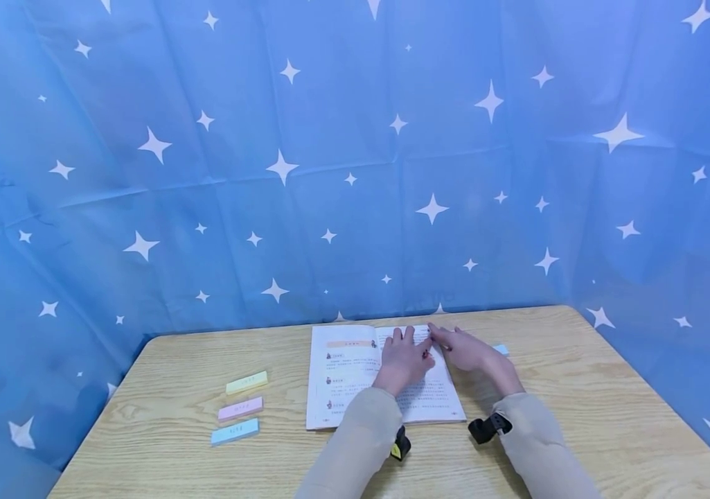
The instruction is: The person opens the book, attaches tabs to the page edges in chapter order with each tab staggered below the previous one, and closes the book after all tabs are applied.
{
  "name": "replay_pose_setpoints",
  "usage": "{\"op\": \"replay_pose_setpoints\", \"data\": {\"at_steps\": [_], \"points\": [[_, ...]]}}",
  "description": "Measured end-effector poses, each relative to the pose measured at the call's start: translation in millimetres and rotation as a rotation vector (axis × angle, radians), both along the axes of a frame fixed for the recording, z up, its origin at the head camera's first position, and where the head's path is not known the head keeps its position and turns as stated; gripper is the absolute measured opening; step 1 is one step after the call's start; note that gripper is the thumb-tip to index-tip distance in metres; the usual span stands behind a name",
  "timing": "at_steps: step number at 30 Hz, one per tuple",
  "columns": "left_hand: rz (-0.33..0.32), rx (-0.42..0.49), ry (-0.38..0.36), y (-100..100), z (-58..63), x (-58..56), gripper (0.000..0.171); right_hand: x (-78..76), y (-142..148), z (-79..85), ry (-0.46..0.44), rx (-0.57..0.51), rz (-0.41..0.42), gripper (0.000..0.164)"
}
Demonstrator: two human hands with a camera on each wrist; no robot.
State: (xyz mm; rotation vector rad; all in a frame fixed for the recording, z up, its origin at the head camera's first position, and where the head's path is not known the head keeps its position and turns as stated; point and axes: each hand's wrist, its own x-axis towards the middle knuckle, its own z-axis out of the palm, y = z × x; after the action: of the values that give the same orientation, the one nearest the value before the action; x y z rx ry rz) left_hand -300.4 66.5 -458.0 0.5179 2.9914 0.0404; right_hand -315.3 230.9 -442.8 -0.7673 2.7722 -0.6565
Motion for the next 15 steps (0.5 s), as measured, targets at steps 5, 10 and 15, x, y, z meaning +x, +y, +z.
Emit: {"op": "replay_pose_setpoints", "data": {"at_steps": [5,10,15], "points": [[-0.005,-0.001,0.020,-2,-2.6,1.9,0.051,2.6,-2,2.3,-0.007,0.016,-0.015,0.047],[-0.021,-0.001,0.025,-7,-2.0,4.7,0.052,5.1,-5,2.5,-0.028,-0.020,-0.041,0.048],[-0.068,0.057,-0.017,-15,1.6,10.5,0.053,8.2,-7,3.9,-0.052,-0.063,-0.066,0.050]]}}
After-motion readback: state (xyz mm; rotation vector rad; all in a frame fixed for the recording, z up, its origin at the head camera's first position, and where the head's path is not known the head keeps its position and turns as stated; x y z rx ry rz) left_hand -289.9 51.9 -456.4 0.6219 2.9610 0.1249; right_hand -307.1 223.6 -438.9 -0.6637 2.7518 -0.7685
